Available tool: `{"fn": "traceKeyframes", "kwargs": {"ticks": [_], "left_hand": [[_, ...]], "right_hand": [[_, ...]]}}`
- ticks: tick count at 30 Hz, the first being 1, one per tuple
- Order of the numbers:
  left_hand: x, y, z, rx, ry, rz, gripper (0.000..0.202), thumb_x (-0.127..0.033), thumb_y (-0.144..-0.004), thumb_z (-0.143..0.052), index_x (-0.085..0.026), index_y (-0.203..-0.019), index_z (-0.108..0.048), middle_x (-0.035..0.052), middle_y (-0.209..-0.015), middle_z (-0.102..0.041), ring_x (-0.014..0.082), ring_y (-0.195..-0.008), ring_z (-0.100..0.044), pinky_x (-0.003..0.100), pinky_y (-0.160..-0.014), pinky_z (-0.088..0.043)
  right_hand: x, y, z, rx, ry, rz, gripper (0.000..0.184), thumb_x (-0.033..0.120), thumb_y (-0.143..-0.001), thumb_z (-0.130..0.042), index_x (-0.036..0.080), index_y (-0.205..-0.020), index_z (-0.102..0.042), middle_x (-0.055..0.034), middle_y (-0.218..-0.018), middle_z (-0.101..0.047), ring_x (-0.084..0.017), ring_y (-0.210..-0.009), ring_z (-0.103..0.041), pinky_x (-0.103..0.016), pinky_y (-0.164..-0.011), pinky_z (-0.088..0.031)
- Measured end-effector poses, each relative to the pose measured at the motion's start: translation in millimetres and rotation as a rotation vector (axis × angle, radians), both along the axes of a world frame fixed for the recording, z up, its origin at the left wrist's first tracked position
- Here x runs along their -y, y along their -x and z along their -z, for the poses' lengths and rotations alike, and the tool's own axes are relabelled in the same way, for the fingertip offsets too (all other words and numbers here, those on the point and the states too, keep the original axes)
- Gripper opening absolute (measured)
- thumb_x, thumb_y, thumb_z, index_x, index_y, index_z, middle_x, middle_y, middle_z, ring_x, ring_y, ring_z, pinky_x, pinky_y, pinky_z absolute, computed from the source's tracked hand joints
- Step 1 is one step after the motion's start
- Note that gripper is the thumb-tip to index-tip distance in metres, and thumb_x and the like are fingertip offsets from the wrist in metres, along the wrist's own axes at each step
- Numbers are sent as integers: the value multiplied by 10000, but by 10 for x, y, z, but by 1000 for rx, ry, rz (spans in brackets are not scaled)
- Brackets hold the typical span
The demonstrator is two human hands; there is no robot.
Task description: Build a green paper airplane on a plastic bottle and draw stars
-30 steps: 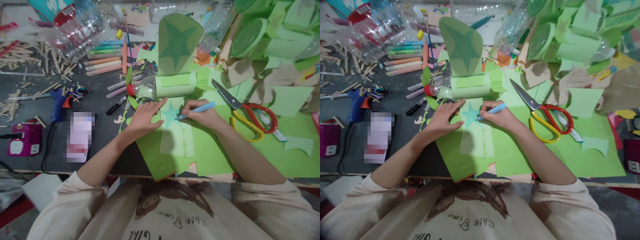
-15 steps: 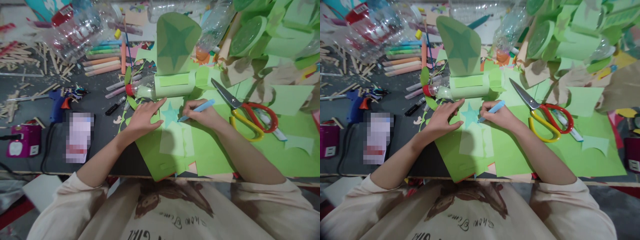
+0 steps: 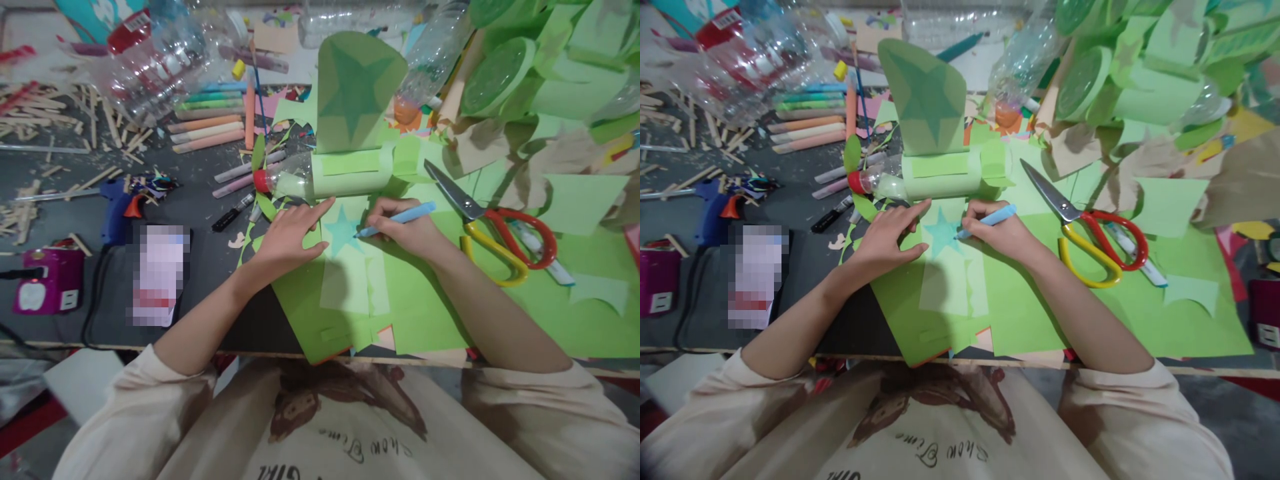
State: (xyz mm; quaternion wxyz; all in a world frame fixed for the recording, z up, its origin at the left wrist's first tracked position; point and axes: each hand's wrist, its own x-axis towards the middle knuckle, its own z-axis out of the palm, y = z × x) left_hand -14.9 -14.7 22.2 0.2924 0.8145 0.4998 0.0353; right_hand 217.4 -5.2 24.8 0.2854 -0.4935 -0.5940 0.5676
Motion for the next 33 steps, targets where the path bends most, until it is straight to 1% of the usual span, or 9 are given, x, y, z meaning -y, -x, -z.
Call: {"fn": "traceKeyframes", "kwargs": {"ticks": [3, 16, 21, 24, 26, 27, 28, 30, 33], "left_hand": [[-1, -1, -6, -4, 2, 7, 696, -366, -905, -563, -275, -1562, -351, 46, -1016, -640, 248, -934, -560, 383, -953, -423], [33, 32, 13, 33, -26, 11, 567, -331, -979, -428, -218, -1535, -409, 75, -1088, -655, 245, -994, -556, 383, -1000, -408], [43, 52, 41, 115, -29, -9, 529, -306, -1007, -338, -183, -1514, -429, 90, -1089, -659, 233, -1002, -559, 356, -964, -422], [51, 57, 63, 141, -61, -14, 505, -292, -1000, -363, -188, -1484, -462, 89, -1084, -660, 231, -1007, -568, 357, -960, -435], [61, 61, 77, 168, -96, -25, 481, -282, -1001, -363, -187, -1453, -495, 97, -1107, -658, 235, -1036, -571, 361, -959, -449], [68, 64, 84, 184, -115, -29, 469, -278, -1002, -359, -183, -1434, -514, 103, -1121, -656, 238, -1052, -572, 361, -955, -457], [74, 66, 89, 199, -131, -35, 460, -273, -1004, -353, -182, -1418, -531, 107, -1134, -656, 238, -1069, -573, 358, -950, -465], [87, 70, 94, 225, -152, -36, 446, -258, -1003, -352, -176, -1391, -556, 110, -1149, -659, 235, -1091, -579, 350, -943, -479], [103, 71, 88, 242, -157, -30, 438, -248, -1006, -357, -164, -1383, -563, 118, -1181, -657, 229, -1116, -592, 339, -938, -495]], "right_hand": [[-4, -25, 19, -32, 40, -52, 226, 263, -671, -593, 219, -492, -462, 46, -450, -447, -87, -449, -373, -259, -466, -278], [-3, -52, 45, -95, -19, 134, 296, 425, -680, -737, 212, -557, -572, 10, -497, -576, -105, -424, -461, -253, -419, -353], [187, -139, 60, -17, -255, 234, 513, 736, -801, -552, 241, -784, -682, -15, -535, -597, -161, -407, -509, -322, -423, -397], [229, -191, 12, 197, -596, 489, 663, 873, -780, -435, 257, -851, -667, -27, -553, -596, -207, -443, -586, -365, -466, -428], [152, -233, -28, 278, -803, 692, 602, 839, -822, -423, 261, -847, -590, -55, -648, -650, -239, -536, -667, -383, -511, -469], [87, -260, -43, 294, -851, 716, 462, 717, -884, -478, 264, -912, -566, -67, -744, -687, -248, -656, -718, -400, -606, -525], [13, -292, -52, 307, -837, 638, 337, 591, -898, -550, 267, -991, -536, -108, -971, -724, -259, -866, -748, -424, -744, -561], [-132, -360, -49, 281, -767, 487, 444, 498, -775, -699, 293, -1069, -437, -159, -1338, -640, -277, -1219, -661, -467, -932, -536], [-255, -435, 1, 224, -613, 325, 508, 407, -729, -722, 299, -1102, -395, -187, -1468, -560, -254, -1368, -560, -481, -1048, -470]]}}
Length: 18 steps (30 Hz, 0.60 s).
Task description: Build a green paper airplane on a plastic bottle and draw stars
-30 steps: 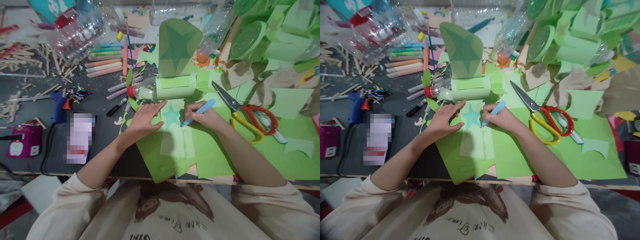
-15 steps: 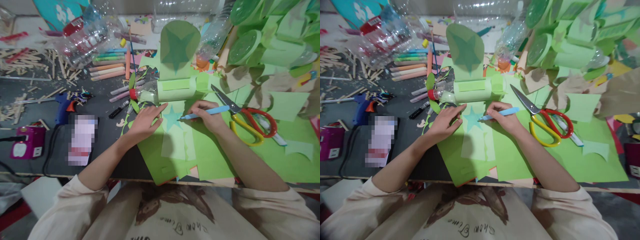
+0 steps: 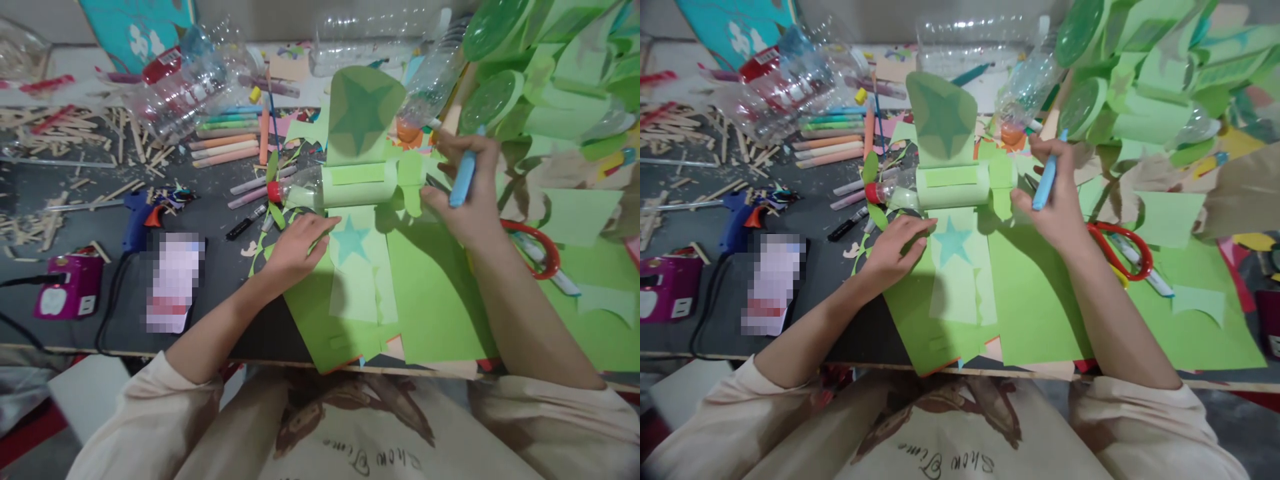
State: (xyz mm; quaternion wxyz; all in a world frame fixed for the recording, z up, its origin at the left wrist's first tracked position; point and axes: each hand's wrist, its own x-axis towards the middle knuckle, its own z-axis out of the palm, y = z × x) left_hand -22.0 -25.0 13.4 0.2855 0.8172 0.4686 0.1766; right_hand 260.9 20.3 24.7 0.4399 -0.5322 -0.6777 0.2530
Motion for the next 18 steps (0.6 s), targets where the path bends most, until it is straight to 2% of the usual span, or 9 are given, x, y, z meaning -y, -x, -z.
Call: {"fn": "traceKeyframes", "kwargs": {"ticks": [3, 6, 10, 13, 16, 18], "left_hand": [[8, -4, -15, -13, 2, -8, 433, -264, -1013, -372, -174, -1399, -546, 122, -1222, -649, 234, -1142, -600, 348, -954, -505], [9, -10, -26, -29, 20, -23, 431, -269, -1010, -383, -197, -1404, -541, 113, -1259, -644, 236, -1175, -593, 353, -982, -502], [7, -7, -18, -43, 19, -35, 428, -280, -1009, -385, -226, -1404, -542, 103, -1312, -623, 234, -1231, -565, 343, -992, -500], [12, 7, 2, -24, -53, -52, 419, -288, -1023, -349, -213, -1376, -564, 111, -1338, -605, 230, -1270, -544, 357, -1048, -476], [21, 21, 26, 9, -142, -72, 414, -295, -1041, -315, -209, -1336, -593, 117, -1305, -617, 225, -1257, -558, 368, -1065, -467], [28, 28, 37, 34, -197, -62, 402, -302, -1044, -322, -209, -1309, -610, 119, -1250, -643, 224, -1201, -590, 373, -1031, -488]], "right_hand": [[-3, -15, 63, -88, 39, -55, 426, 373, -787, -660, 291, -1118, -405, -194, -1409, -615, -236, -1345, -582, -482, -1070, -450], [27, 2, 85, -116, 66, -67, 395, 400, -807, -670, 295, -1098, -426, -178, -1344, -661, -236, -1283, -629, -468, -1056, -474], [45, 3, 31, 36, 1, 33, 370, 393, -770, -747, 266, -1025, -512, -122, -1098, -725, -244, -1063, -705, -459, -1005, -516], [53, -10, -6, 47, 11, 84, 392, 390, -726, -777, 264, -991, -517, -69, -965, -706, -218, -872, -698, -424, -872, -559], [68, -16, -21, 18, 69, 91, 437, 353, -705, -770, 274, -1034, -495, -71, -986, -701, -193, -789, -662, -386, -766, -552], [94, -11, -38, 29, 85, 87, 409, 322, -708, -737, 272, -1039, -501, -93, -1027, -712, -199, -786, -656, -395, -757, -541]]}}
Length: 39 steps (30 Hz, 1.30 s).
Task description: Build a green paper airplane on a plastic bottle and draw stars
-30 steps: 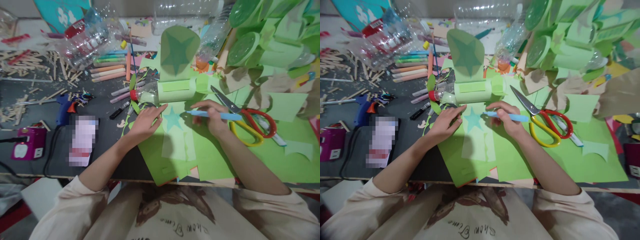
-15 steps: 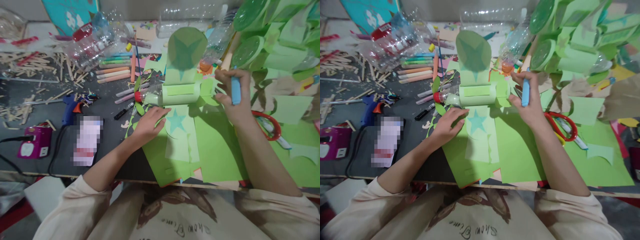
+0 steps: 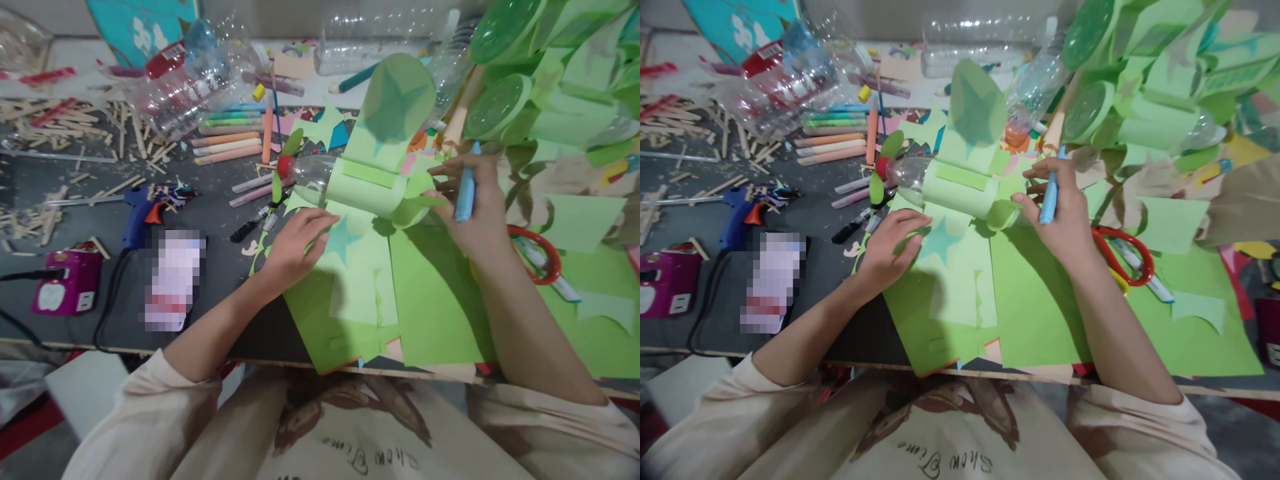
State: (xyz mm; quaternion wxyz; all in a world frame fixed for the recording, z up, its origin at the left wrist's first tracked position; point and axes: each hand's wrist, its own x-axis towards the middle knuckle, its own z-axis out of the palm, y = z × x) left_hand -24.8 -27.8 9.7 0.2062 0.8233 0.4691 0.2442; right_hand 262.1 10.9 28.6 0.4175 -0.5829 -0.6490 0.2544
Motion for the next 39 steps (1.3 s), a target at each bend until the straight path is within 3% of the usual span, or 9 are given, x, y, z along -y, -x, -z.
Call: {"fn": "traceKeyframes", "kwargs": {"ticks": [5, 11, 15, 20, 25, 27, 30, 34, 39], "left_hand": [[19, 19, -2, 61, -108, 73, 383, -297, -1045, -338, -170, -1227, -649, 126, -1067, -715, 215, -1041, -652, 358, -892, -532], [29, 29, -5, 109, -185, 164, 346, -311, -1055, -356, -173, -1202, -636, 111, -1016, -746, 197, -972, -682, 333, -843, -528], [0, 9, 0, 155, -332, 163, 299, -325, -1057, -389, -178, -1197, -608, 90, -935, -754, 186, -871, -696, 312, -747, -518], [16, 4, 21, 213, -367, 195, 270, -302, -1050, -446, -181, -1257, -570, -2, -746, -729, 107, -637, -665, 212, -601, -468], [88, 16, 14, 27, -274, 167, 537, -543, -1027, -410, -174, -1404, -512, -50, -602, -635, 91, -484, -576, 199, -494, -380], [94, 27, -9, -57, -261, 141, 631, -633, -995, -394, -183, -1416, -528, -8, -680, -657, 117, -546, -601, 217, -504, -379], [73, 47, -20, -102, -256, 85, 671, -690, -960, -404, -241, -1447, -512, 79, -1009, -696, 162, -739, -665, 225, -551, -426], [38, 31, 59, 42, -191, -4, 801, -792, -871, -459, -268, -1476, -433, 145, -1324, -553, 269, -1076, -647, 303, -747, -543], [25, -15, 158, 229, -146, -88, 758, -721, -832, -618, -279, -1418, -427, 138, -1353, -459, 325, -1254, -542, 475, -1074, -458]], "right_hand": [[175, 34, -101, 167, 14, 88, 252, 236, -678, -588, 262, -929, -578, -70, -868, -699, -207, -651, -601, -377, -616, -480], [469, 77, -159, 238, 120, 183, 198, 396, -719, -610, 272, -854, -535, 22, -562, -541, -182, -457, -459, -342, -490, -381], [604, 145, -83, 307, -52, 171, 203, 431, -831, -616, 264, -773, -515, -6, -614, -621, -184, -476, -527, -330, -478, -399], [705, 315, 50, 441, -424, -16, 185, 318, -925, -632, 254, -793, -519, 8, -631, -686, -191, -553, -629, -367, -635, -503], [787, 497, 121, 401, -442, -123, 157, 268, -964, -600, 257, -842, -501, 48, -647, -692, -154, -535, -649, -424, -876, -559], [821, 551, 132, 378, -437, -170, 140, 266, -976, -579, 257, -860, -501, 43, -675, -710, -151, -555, -671, -424, -905, -566], [860, 608, 137, 373, -424, -275, 99, 292, -997, -532, 246, -912, -513, 3, -780, -766, -157, -587, -701, -447, -952, -563], [853, 645, 138, 435, -355, -425, 189, 341, -1036, -418, 208, -1096, -538, -99, -970, -802, -222, -793, -773, -480, -915, -578], [828, 630, 157, 414, -408, -550, 222, 310, -1042, -379, 186, -1133, -539, -153, -1054, -791, -243, -897, -777, -456, -852, -605]]}}
